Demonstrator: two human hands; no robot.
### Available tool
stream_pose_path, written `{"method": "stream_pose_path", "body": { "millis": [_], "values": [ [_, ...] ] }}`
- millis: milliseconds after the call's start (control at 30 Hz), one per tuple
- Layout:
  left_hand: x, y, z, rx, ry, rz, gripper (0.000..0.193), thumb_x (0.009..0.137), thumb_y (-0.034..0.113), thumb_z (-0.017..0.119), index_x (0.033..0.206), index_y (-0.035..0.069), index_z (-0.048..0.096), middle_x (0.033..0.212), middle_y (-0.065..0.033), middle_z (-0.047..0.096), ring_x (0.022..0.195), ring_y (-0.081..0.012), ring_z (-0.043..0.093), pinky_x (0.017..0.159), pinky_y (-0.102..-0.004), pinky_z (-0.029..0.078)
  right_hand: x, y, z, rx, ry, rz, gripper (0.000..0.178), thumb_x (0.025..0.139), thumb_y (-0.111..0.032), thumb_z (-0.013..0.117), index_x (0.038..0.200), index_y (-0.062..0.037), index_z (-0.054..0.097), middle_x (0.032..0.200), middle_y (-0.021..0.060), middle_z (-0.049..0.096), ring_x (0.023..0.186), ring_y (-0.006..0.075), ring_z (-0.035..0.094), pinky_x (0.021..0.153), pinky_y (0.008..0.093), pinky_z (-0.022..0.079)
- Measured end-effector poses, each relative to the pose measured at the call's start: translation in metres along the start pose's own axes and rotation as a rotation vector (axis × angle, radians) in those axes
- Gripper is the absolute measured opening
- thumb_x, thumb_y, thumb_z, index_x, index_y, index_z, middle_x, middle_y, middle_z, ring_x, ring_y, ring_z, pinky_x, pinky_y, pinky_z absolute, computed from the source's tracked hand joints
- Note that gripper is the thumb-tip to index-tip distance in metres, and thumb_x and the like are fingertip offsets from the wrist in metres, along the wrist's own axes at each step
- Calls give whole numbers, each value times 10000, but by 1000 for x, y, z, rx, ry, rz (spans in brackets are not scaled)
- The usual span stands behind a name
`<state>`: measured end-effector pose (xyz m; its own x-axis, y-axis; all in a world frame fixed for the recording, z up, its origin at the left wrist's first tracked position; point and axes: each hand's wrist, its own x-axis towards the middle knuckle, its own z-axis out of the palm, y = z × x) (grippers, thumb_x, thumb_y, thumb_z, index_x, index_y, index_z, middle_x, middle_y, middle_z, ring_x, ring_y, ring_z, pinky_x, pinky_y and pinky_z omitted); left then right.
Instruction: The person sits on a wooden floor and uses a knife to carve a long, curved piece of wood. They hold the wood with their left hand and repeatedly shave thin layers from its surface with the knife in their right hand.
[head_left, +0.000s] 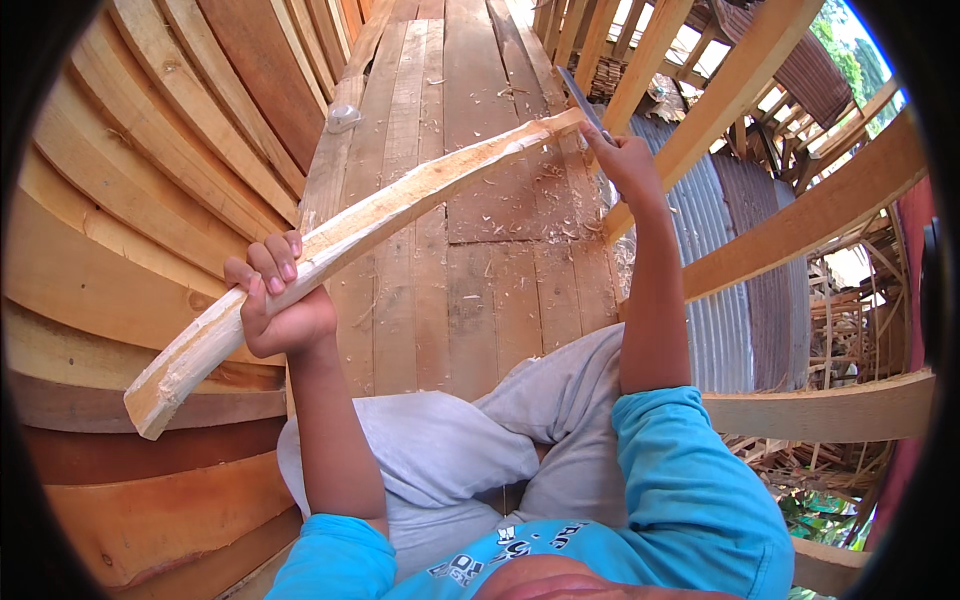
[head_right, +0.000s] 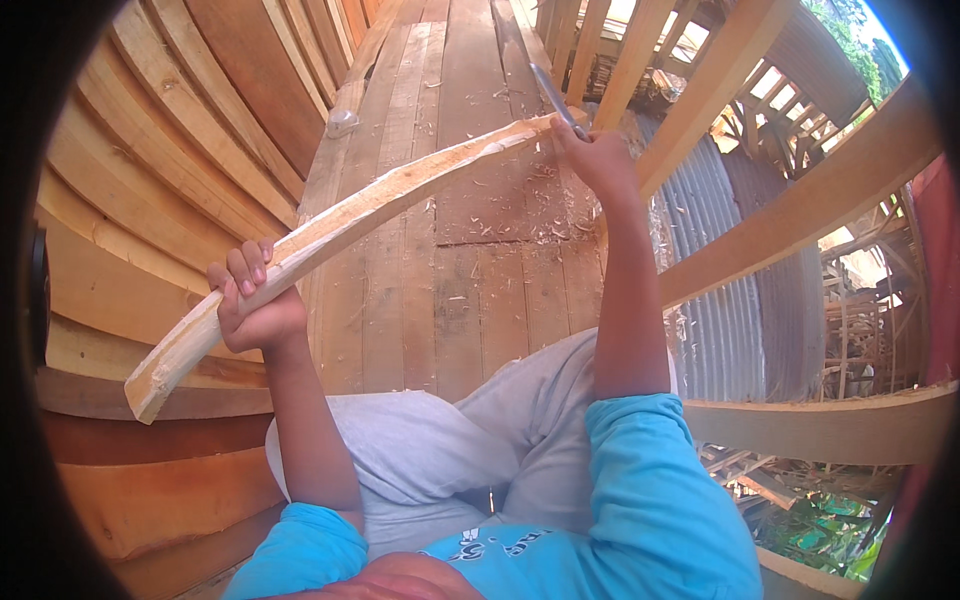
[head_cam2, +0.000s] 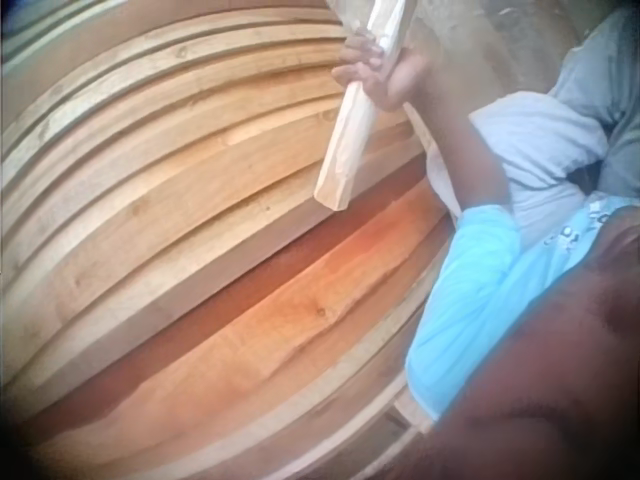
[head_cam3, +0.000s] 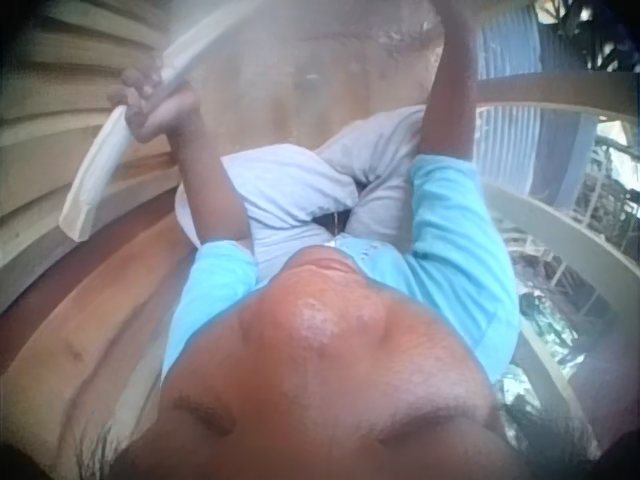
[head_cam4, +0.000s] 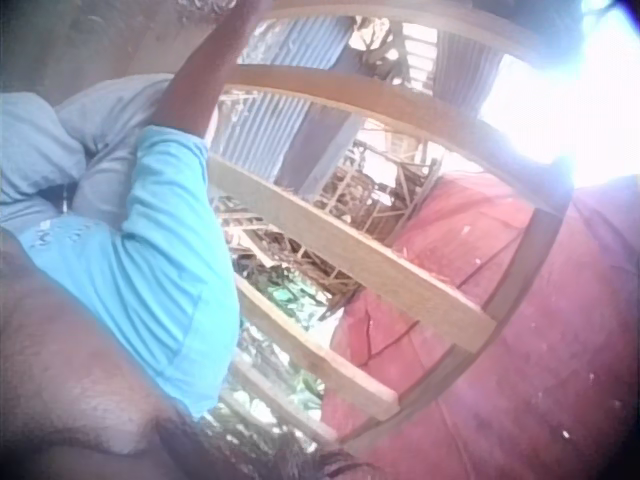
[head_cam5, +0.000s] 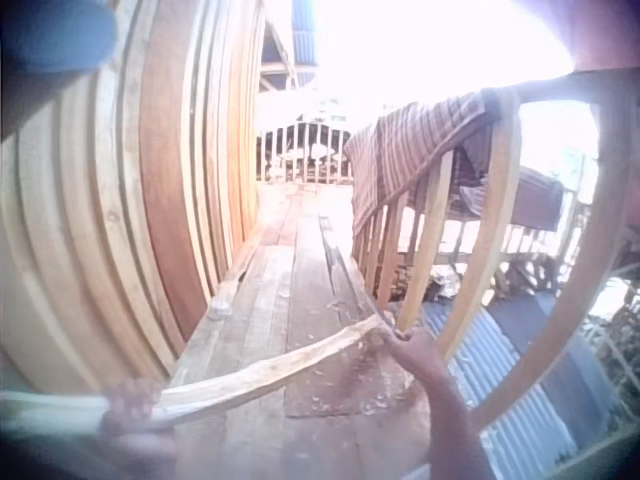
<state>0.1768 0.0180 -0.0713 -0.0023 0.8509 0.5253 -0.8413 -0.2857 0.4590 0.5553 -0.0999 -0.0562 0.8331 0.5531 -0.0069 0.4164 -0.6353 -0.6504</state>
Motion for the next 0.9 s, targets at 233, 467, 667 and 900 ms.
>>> {"method": "stream_pose_path", "body": {
  "millis": [233,467,667,900],
  "values": [
    [0,-1,1,-34,-27,-2,214,743,152,554,731,197,345,617,39,354,641,-116,387,774,-325,351,9,26,-16,-181,251,76,512,877,-508,602,909,-9,712,835,179,708,863,322,699,770,420,524],
    [1,1,-2,-38,-4,-10,204,747,145,549,730,196,352,613,36,352,643,-118,389,768,-323,354,-26,-14,48,320,-159,-389,339,933,-325,598,1061,-24,688,881,185,711,851,317,691,780,389,517],
    [1,1,-1,-27,21,-11,207,742,155,550,735,193,347,608,36,351,638,-117,390,772,-333,354,-86,-56,105,165,-311,-439,417,992,-362,477,938,0,677,850,237,680,793,382,659,722,455,502],
    [-3,2,15,-22,-1,0,206,729,144,546,724,194,347,613,36,347,640,-114,380,769,-317,356,-111,-60,130,100,42,-396,633,1024,-339,283,597,18,583,643,285,587,636,465,598,647,547,475]
  ]
}}
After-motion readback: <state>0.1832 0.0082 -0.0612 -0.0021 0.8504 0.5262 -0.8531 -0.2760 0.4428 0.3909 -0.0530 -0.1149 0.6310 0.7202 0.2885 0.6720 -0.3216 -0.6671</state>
